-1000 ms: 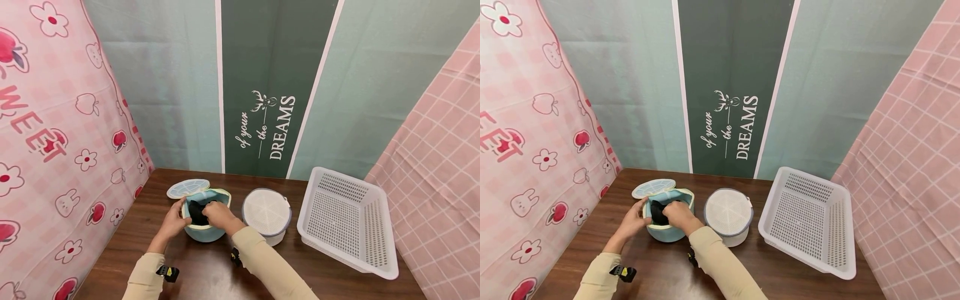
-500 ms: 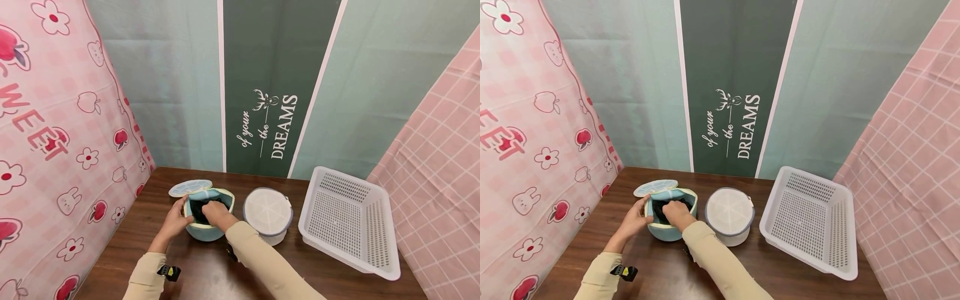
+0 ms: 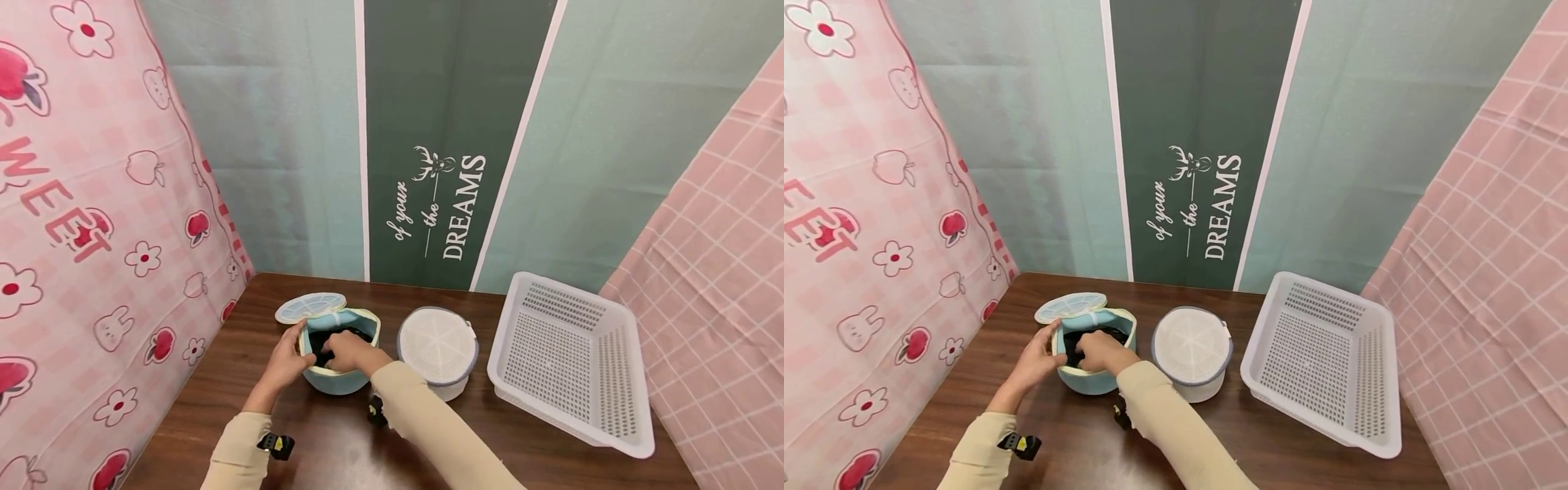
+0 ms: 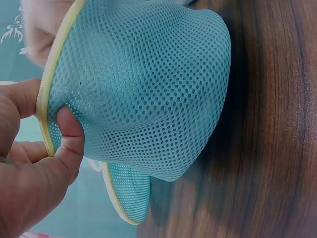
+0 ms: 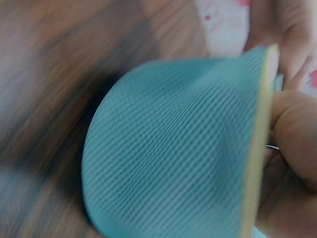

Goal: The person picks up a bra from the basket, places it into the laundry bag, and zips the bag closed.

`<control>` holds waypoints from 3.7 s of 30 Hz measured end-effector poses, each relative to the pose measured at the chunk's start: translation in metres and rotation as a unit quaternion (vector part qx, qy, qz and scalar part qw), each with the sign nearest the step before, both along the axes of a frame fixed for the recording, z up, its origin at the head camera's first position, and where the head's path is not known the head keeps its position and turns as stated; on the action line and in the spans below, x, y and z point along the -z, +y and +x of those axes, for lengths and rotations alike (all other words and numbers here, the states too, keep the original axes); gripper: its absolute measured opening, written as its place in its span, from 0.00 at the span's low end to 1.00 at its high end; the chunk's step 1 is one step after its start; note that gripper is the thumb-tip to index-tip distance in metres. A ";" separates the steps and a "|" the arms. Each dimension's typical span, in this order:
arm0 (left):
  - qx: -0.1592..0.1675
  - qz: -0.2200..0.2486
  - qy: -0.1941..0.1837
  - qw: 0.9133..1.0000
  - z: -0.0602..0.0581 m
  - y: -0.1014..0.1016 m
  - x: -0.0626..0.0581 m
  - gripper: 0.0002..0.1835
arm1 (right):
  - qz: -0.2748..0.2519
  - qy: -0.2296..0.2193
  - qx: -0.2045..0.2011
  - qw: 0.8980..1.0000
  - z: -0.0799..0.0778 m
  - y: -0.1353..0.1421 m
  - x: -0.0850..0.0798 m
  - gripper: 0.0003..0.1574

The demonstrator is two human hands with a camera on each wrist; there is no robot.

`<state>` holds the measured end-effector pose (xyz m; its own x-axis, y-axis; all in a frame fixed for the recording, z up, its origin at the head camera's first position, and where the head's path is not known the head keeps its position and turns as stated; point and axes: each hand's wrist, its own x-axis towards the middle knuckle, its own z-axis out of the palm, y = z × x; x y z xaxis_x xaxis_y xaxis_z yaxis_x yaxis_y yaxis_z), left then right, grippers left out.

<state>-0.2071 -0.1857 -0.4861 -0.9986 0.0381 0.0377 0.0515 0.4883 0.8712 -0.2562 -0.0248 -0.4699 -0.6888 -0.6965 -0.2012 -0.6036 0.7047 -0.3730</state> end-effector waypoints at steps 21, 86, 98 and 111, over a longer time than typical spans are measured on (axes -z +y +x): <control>-0.001 -0.017 0.003 1.000 0.000 -0.003 0.007 0.43 | -0.070 0.187 0.021 0.980 0.022 0.016 -0.004 0.16; -0.069 0.141 -0.085 0.984 -0.026 -0.040 0.021 0.33 | -0.190 0.085 0.199 0.958 -0.008 0.057 0.024 0.13; -0.080 0.221 -0.138 0.962 -0.047 -0.046 0.030 0.30 | -0.187 0.115 0.176 0.960 -0.008 0.059 0.024 0.13; -0.053 0.244 -0.178 0.952 -0.060 -0.054 0.045 0.28 | -0.186 0.115 0.166 0.961 -0.005 0.057 0.024 0.14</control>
<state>-0.2672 -0.2395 -0.5315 -0.9484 0.0019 -0.3169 -0.3169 0.0061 0.9484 -0.2610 0.0318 -0.4940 -0.8824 -0.4240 0.2039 -0.4645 0.7166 -0.5203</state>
